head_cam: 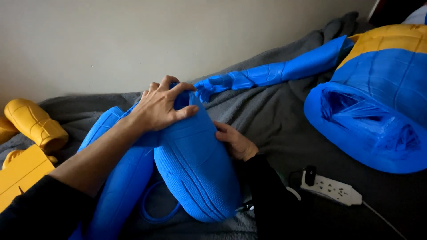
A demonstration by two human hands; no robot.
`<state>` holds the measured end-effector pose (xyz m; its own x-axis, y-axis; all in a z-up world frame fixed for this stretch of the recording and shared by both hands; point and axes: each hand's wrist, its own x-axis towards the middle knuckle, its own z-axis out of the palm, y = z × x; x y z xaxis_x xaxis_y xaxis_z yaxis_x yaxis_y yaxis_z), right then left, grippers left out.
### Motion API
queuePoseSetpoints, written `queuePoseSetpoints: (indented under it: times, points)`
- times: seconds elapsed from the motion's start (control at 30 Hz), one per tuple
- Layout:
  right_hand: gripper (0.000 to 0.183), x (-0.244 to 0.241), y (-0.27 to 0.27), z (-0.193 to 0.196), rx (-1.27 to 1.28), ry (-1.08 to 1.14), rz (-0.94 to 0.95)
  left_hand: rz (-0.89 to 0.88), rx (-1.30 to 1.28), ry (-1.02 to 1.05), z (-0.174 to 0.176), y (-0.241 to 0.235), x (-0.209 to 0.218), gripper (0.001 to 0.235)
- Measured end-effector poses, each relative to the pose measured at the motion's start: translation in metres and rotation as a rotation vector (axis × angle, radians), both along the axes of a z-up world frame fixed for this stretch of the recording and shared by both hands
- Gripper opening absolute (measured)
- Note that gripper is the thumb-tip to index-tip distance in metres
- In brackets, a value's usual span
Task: Joining 3D printed costume sections together using a 3D printing pen.
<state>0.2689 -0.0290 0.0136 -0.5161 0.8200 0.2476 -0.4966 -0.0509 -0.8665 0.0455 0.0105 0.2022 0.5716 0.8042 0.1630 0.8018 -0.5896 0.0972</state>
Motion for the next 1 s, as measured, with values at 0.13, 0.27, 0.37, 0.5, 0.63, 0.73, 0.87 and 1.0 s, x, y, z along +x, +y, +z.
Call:
queuePoseSetpoints:
  times: [0.13, 0.27, 0.37, 0.5, 0.63, 0.73, 0.87, 1.0]
  points:
    - [0.100, -0.001, -0.005, 0.003, 0.046, 0.000, -0.035, 0.004, 0.011, -0.009, -0.002, 0.001, -0.003, 0.092]
    - [0.098, -0.002, -0.006, 0.004, 0.009, 0.005, -0.002, 0.007, 0.017, -0.019, 0.000, -0.006, -0.003, 0.090]
    - [0.089, -0.002, -0.001, -0.002, 0.020, -0.027, -0.049, 0.033, 0.016, -0.013, 0.001, -0.007, -0.004, 0.088]
    - [0.077, -0.002, 0.007, -0.018, -0.013, 0.062, -0.021, 0.028, 0.013, -0.041, 0.005, -0.009, -0.005, 0.083]
    - [0.077, -0.003, 0.005, -0.024, 0.010, 0.029, -0.126, 0.006, 0.025, -0.049, 0.005, -0.009, -0.006, 0.080]
    - [0.079, -0.002, -0.002, -0.016, 0.089, 0.034, -0.088, -0.030, 0.061, -0.062, 0.004, -0.010, -0.004, 0.079]
    - [0.080, -0.004, -0.001, -0.016, 0.048, 0.027, -0.088, -0.003, 0.042, -0.046, 0.006, -0.011, -0.003, 0.079]
    - [0.080, -0.005, -0.005, -0.015, 0.028, 0.027, -0.086, 0.006, 0.023, -0.032, 0.003, -0.011, -0.003, 0.080]
